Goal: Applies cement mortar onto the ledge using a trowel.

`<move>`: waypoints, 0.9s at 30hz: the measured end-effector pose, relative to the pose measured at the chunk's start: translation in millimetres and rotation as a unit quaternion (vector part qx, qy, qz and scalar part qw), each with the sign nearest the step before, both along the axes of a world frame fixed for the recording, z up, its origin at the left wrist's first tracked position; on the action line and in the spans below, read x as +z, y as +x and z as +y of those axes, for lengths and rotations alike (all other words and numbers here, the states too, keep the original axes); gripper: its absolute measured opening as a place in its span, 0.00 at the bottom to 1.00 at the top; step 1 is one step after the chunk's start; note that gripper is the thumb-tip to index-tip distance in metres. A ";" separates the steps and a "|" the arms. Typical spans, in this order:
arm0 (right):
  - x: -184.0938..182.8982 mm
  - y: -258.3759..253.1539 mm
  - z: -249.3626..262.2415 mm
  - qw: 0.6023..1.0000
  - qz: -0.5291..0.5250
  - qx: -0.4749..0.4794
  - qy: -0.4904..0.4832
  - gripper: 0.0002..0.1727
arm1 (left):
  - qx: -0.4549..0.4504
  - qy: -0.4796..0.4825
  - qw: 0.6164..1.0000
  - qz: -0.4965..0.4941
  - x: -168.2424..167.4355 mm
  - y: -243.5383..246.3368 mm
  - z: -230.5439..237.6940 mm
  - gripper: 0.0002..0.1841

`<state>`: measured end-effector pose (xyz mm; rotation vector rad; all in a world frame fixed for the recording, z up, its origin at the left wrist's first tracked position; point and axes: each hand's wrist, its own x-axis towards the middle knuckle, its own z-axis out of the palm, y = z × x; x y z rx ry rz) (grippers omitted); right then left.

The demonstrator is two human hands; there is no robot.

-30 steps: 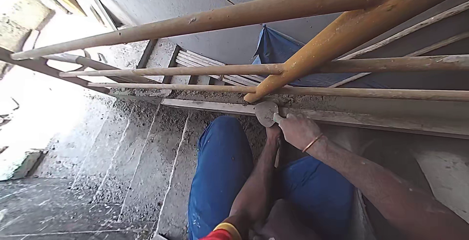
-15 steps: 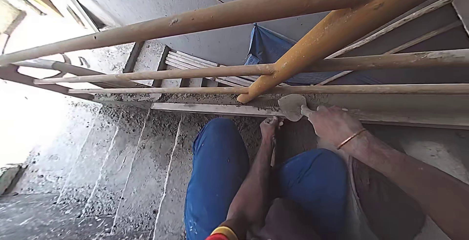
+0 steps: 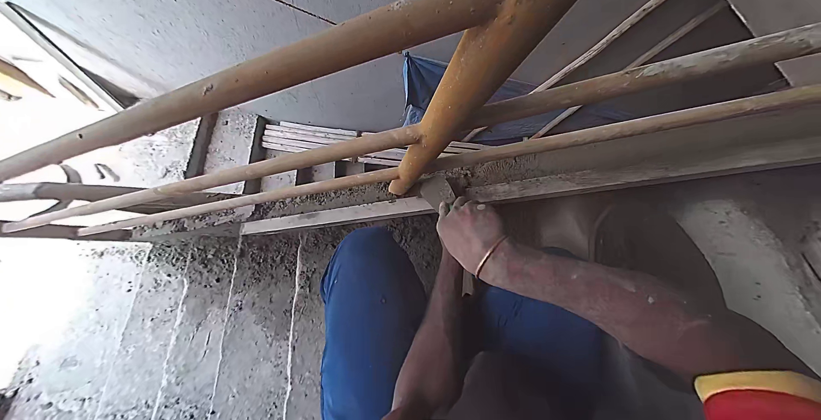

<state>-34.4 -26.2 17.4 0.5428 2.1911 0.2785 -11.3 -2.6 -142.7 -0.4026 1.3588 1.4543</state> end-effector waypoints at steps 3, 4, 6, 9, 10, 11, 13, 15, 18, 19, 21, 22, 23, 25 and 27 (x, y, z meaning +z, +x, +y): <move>22.1 18.9 34.9 0.998 0.023 -0.038 0.037 0.25 | 0.216 0.181 0.959 0.037 -101.6 41.6 33.7 0.13; 30.1 30.0 48.7 0.997 0.026 -0.053 0.055 0.26 | 0.216 0.195 0.957 0.003 -105.2 40.1 36.1 0.13; 47.7 58.9 70.8 0.992 0.030 -0.085 0.084 0.29 | 0.216 0.192 0.957 -0.027 -104.8 35.8 37.3 0.12; 73.3 128.8 99.8 0.976 0.099 -0.160 0.108 0.29 | 0.224 0.188 0.956 -0.020 -106.3 34.2 33.9 0.12; 83.1 161.7 108.4 0.964 0.141 -0.196 0.111 0.29 | 0.221 0.191 0.956 -0.014 -105.2 36.6 33.5 0.12; 92.0 199.4 115.4 0.944 0.209 -0.229 0.113 0.28 | 0.214 0.195 0.957 -0.003 -103.6 38.6 34.6 0.13; 109.5 273.9 117.9 0.883 0.339 -0.308 0.103 0.26 | 0.205 0.200 0.958 0.014 -99.9 42.6 37.4 0.15; 115.0 337.0 112.1 0.805 0.394 -0.437 0.075 0.25 | 0.201 0.192 0.960 0.018 -93.6 42.1 37.6 0.15; 101.6 404.0 91.5 0.652 0.418 -0.632 -0.009 0.22 | 0.203 0.190 0.961 0.015 -93.3 42.8 34.8 0.15; 98.2 416.4 82.8 0.617 0.422 -0.662 -0.051 0.21 | 0.204 0.196 0.959 0.017 -94.2 43.2 35.3 0.15; 92.6 426.6 67.1 0.567 0.444 -0.675 -0.160 0.22 | 0.206 0.206 0.956 0.018 -94.7 42.7 37.6 0.16; 90.0 426.2 61.0 0.557 0.445 -0.667 -0.215 0.23 | 0.206 0.207 0.956 0.017 -94.3 42.9 36.4 0.17; 86.3 423.8 58.2 0.553 0.445 -0.654 -0.261 0.23 | 0.204 0.212 0.956 0.015 -94.5 43.1 36.3 0.18; 75.2 415.2 58.5 0.544 0.440 -0.633 -0.332 0.22 | 0.203 0.221 0.954 0.016 -95.7 43.0 35.9 0.19; 64.6 402.6 63.5 0.546 0.427 -0.633 -0.344 0.21 | 0.206 0.221 0.953 0.010 -95.4 43.2 37.0 0.18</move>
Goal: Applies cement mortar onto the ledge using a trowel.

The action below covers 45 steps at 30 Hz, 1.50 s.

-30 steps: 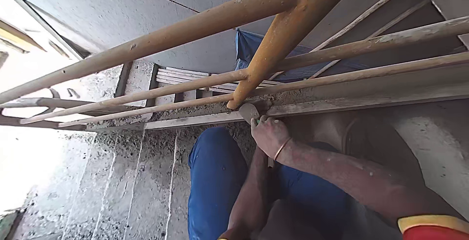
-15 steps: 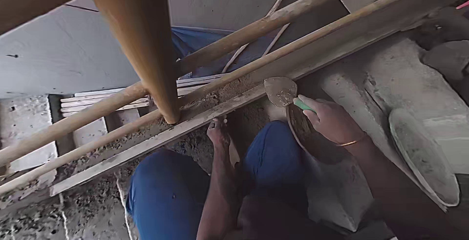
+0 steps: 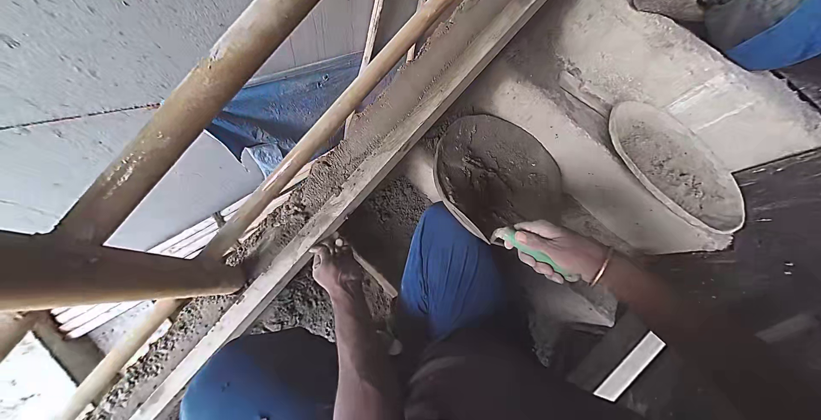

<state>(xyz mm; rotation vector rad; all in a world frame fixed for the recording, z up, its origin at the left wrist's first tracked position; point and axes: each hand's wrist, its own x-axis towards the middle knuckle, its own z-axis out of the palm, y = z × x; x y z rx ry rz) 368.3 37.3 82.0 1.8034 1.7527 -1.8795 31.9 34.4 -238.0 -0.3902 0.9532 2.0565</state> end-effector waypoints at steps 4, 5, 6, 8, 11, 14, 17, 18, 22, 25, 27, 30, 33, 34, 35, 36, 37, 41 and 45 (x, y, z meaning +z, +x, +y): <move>-26.1 -1.8 25.6 0.992 -0.121 0.000 0.030 0.20 | 0.005 -0.001 1.000 -0.011 1.9 -0.9 -0.4 0.17; -31.0 5.9 34.2 0.988 -0.150 -0.008 0.044 0.20 | 0.004 -0.001 1.000 -0.011 1.6 -0.4 0.8 0.18; -36.2 16.0 41.2 0.985 -0.162 -0.031 0.059 0.20 | 0.002 0.000 1.000 -0.010 1.0 -0.2 0.8 0.18; -44.9 33.5 40.5 0.980 -0.131 -0.131 0.066 0.20 | -0.003 -0.004 1.000 -0.009 -2.1 -1.3 -2.5 0.19; -33.9 29.4 28.9 0.959 -0.065 -0.267 0.066 0.21 | -0.001 -0.009 1.000 -0.010 -4.0 -2.4 -0.2 0.18; -13.0 13.8 15.0 0.976 -0.014 -0.212 0.054 0.22 | 0.001 -0.014 1.000 -0.012 -1.8 -1.9 0.6 0.17; -20.0 -18.7 14.7 0.992 0.011 -0.119 0.028 0.22 | 0.001 -0.009 1.000 -0.017 -1.3 -1.1 -0.3 0.18; -29.1 -30.6 20.6 0.994 -0.003 -0.105 0.026 0.22 | 0.000 -0.006 1.000 -0.017 -0.2 -1.0 -0.7 0.17; -60.6 -46.9 63.7 0.974 -0.036 -0.217 0.060 0.23 | -0.004 -0.009 1.000 -0.013 6.2 -0.6 -2.1 0.16; -71.1 -31.4 66.8 0.914 0.070 -0.396 0.048 0.22 | -0.008 0.002 1.000 -0.015 2.5 -2.6 -2.5 0.18; -68.6 -18.8 50.7 0.862 0.153 -0.483 0.027 0.22 | -0.006 -0.001 1.000 -0.015 -0.1 -2.2 -3.3 0.18; -36.1 7.3 33.1 0.861 0.174 -0.478 0.012 0.24 | -0.006 -0.004 1.000 -0.009 -0.9 -2.4 -0.8 0.18; 8.7 26.3 35.9 0.935 0.010 -0.330 0.132 0.20 | -0.007 -0.011 1.000 -0.009 -1.1 -1.1 -1.6 0.18; 19.7 30.1 45.0 0.948 -0.069 -0.258 0.175 0.18 | -0.008 -0.011 1.000 -0.009 -0.3 -1.1 -1.5 0.18; 26.3 31.3 56.4 0.947 -0.163 -0.186 0.203 0.17 | -0.005 -0.012 1.000 -0.008 1.5 -0.8 -0.8 0.18; 25.9 30.8 67.0 0.935 -0.257 -0.120 0.212 0.18 | -0.004 -0.011 1.000 -0.008 2.7 -0.6 -1.1 0.18; 19.1 30.6 76.8 0.920 -0.325 -0.058 0.212 0.18 | -0.003 -0.011 1.000 -0.008 4.0 -0.3 -0.6 0.18; 1.7 25.9 72.7 0.884 -0.409 0.165 0.155 0.19 | -0.001 -0.004 1.000 -0.014 -0.2 -1.6 -1.5 0.18; 58.1 38.8 44.3 0.897 -0.395 0.187 0.067 0.20 | 0.002 -0.006 1.000 -0.020 2.9 -2.3 1.1 0.17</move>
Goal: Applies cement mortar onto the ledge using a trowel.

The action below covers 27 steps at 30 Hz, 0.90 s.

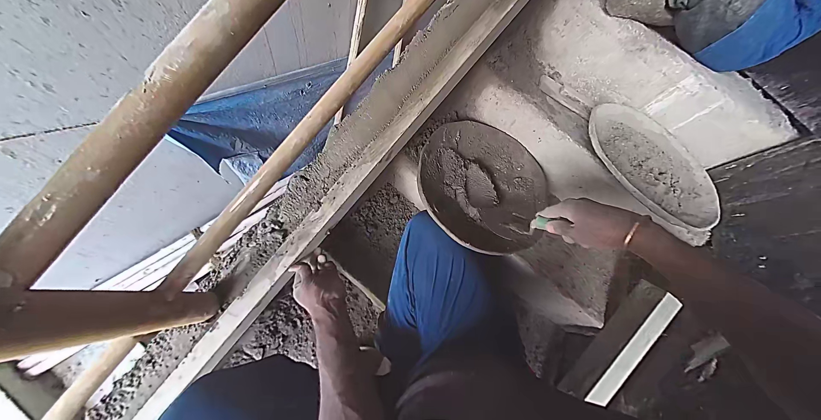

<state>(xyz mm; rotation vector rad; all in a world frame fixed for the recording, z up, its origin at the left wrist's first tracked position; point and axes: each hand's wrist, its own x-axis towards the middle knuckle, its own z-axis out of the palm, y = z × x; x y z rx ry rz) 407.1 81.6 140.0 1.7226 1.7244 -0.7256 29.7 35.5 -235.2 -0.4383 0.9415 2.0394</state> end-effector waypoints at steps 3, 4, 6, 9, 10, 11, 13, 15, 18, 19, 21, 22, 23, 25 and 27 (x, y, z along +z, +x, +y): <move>2.7 11.3 -15.9 0.997 0.039 -0.044 -0.047 0.18 | 0.004 -0.011 1.000 0.005 -1.5 2.2 0.2 0.17; -13.5 15.3 -17.5 0.997 0.043 -0.049 -0.045 0.18 | 0.007 -0.020 1.000 0.006 -0.8 2.6 0.1 0.17; -62.2 20.8 -11.6 0.997 0.044 -0.053 0.018 0.19 | 0.007 -0.023 1.000 0.008 0.2 1.6 0.8 0.17; -117.9 17.7 3.9 0.982 0.059 -0.063 0.165 0.21 | 0.005 -0.020 1.000 0.004 1.4 3.1 0.3 0.17; -127.3 15.4 2.6 0.977 0.054 -0.060 0.197 0.22 | 0.004 -0.020 1.000 0.004 2.0 2.2 -1.7 0.17; -131.0 15.4 -0.8 0.973 0.050 -0.054 0.219 0.22 | 0.002 -0.018 1.000 0.005 2.0 0.5 -1.6 0.18; -127.1 20.5 -14.7 0.966 0.056 -0.047 0.248 0.22 | 0.000 -0.016 1.000 0.008 0.1 -2.1 -2.8 0.18; -118.4 28.5 -33.1 0.948 0.069 -0.050 0.306 0.22 | 0.004 -0.012 1.000 0.004 -3.0 -1.0 -2.4 0.18; -114.4 34.5 -42.8 0.910 0.086 -0.044 0.403 0.24 | 0.013 -0.009 1.000 0.005 -3.3 -1.0 0.0 0.17; -115.1 34.7 -37.3 0.911 0.101 -0.050 0.395 0.24 | 0.013 -0.010 1.000 0.009 -2.6 -1.0 0.5 0.17; -110.6 26.8 -23.7 0.925 0.122 -0.056 0.355 0.24 | 0.003 -0.016 1.000 0.020 -0.6 2.0 -0.7 0.18; -105.4 18.1 -14.5 0.929 0.122 -0.042 0.346 0.24 | -0.002 -0.014 1.000 0.024 1.2 3.5 -0.1 0.18; -102.2 7.0 -7.1 0.929 0.130 -0.017 0.346 0.23 | -0.006 -0.013 0.999 0.030 3.0 3.0 -0.6 0.18; -98.1 -16.6 0.2 0.922 0.167 0.048 0.345 0.23 | -0.004 -0.020 0.999 0.033 1.9 -0.6 -5.6 0.18; -95.7 -36.7 9.0 0.913 0.213 0.115 0.329 0.25 | 0.007 -0.022 0.999 0.026 -4.9 -3.2 -6.5 0.17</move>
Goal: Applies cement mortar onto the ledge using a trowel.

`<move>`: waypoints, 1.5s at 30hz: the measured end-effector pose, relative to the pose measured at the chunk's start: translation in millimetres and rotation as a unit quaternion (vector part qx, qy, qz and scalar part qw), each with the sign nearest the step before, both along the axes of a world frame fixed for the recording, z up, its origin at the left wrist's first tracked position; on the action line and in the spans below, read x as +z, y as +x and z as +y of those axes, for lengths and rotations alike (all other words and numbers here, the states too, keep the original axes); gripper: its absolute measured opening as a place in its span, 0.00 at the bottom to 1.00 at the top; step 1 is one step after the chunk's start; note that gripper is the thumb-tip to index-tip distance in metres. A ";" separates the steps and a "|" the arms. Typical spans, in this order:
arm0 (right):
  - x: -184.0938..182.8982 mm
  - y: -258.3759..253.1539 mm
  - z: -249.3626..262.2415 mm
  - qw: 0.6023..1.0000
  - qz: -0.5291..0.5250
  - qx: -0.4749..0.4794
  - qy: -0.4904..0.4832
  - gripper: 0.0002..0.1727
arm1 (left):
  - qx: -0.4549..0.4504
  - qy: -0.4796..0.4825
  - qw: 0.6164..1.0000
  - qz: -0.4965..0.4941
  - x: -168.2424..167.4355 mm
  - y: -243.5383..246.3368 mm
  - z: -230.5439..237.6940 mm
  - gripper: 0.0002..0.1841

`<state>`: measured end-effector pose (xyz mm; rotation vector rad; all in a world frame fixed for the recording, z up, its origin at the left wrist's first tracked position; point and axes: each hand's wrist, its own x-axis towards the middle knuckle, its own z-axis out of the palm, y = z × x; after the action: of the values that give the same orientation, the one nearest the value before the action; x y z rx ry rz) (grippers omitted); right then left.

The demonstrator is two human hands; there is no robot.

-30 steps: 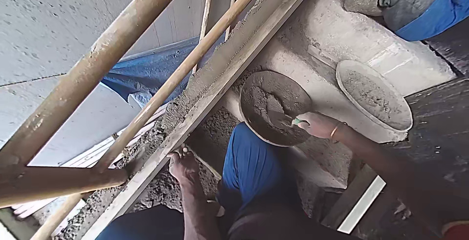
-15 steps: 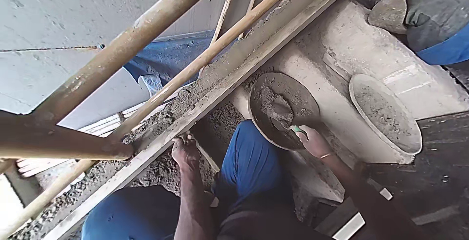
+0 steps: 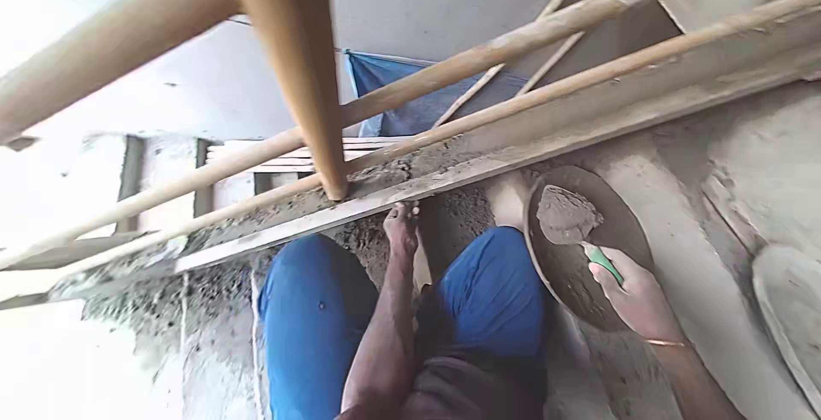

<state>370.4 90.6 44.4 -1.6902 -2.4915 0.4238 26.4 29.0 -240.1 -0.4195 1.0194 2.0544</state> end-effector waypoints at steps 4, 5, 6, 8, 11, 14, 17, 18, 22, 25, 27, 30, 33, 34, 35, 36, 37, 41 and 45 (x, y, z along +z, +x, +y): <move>-5.1 -57.3 9.8 0.977 0.105 0.144 -0.117 0.28 | 0.019 0.000 1.000 -0.019 -4.7 1.5 7.0 0.16; -11.1 -74.9 10.0 0.962 0.129 0.173 -0.165 0.27 | 0.019 -0.002 1.000 -0.021 -4.2 2.3 6.5 0.15; -18.3 -92.7 11.3 0.947 0.144 0.198 -0.209 0.27 | 0.017 -0.004 1.000 -0.022 -4.5 2.6 6.6 0.15; -33.0 -128.2 17.8 0.926 0.134 0.248 -0.251 0.27 | 0.016 -0.003 1.000 -0.018 -5.7 1.4 7.7 0.15; -41.3 -175.5 30.8 0.932 0.029 0.340 -0.121 0.27 | 0.013 -0.030 0.999 0.000 -5.1 1.4 5.6 0.15; -40.6 -219.4 41.1 0.877 -0.061 0.439 0.184 0.24 | -0.004 -0.035 0.999 0.002 -10.6 1.1 5.7 0.14; -52.1 -262.1 44.9 0.800 -0.166 0.463 0.343 0.19 | -0.008 -0.019 1.000 -0.008 -11.3 0.7 6.1 0.15; -60.3 -274.6 41.7 0.783 -0.201 0.465 0.361 0.19 | -0.009 -0.017 1.000 -0.011 -11.4 1.3 5.9 0.15; -65.4 -310.6 19.6 0.775 -0.288 0.456 0.330 0.24 | -0.008 -0.013 1.000 -0.023 -8.2 -0.8 5.0 0.14; -43.3 -306.4 15.1 0.786 -0.292 0.437 0.327 0.23 | -0.010 -0.010 1.000 -0.028 -6.5 -0.4 3.2 0.13; -23.1 -292.7 14.1 0.802 -0.298 0.416 0.308 0.22 | -0.011 -0.008 1.000 -0.023 -7.7 0.0 4.0 0.12; -8.2 -275.1 10.6 0.829 -0.294 0.408 0.245 0.23 | -0.007 -0.007 1.000 -0.024 -8.9 0.1 3.3 0.12; -9.2 -290.5 -5.0 0.861 -0.354 0.355 0.086 0.28 | -0.009 -0.014 1.000 -0.026 -8.3 0.4 3.3 0.12; -12.5 -301.9 -10.4 0.861 -0.378 0.337 0.039 0.29 | -0.009 -0.017 1.000 -0.024 -9.1 1.6 3.9 0.12; -17.0 -315.7 -15.5 0.856 -0.401 0.326 0.006 0.29 | -0.006 -0.017 1.000 -0.020 -10.5 1.7 5.5 0.13; -22.5 -329.2 -20.7 0.851 -0.415 0.323 -0.010 0.29 | 0.001 -0.014 1.000 -0.021 -12.6 1.4 7.4 0.12; -27.8 -341.1 -26.9 0.846 -0.425 0.321 -0.015 0.30 | 0.006 -0.005 1.000 -0.025 -14.8 1.4 7.9 0.11; -25.9 -366.3 -47.3 0.826 -0.487 0.283 -0.015 0.32 | 0.003 0.000 1.000 -0.030 -12.5 1.2 6.8 0.12; -10.5 -351.7 -35.3 0.826 -0.506 0.248 -0.012 0.32 | 0.015 0.014 0.999 -0.033 -10.0 0.7 6.0 0.11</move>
<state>18.8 55.3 33.9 -1.4318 -3.6758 -0.6281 27.2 35.0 -250.0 -0.4868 0.9497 2.0651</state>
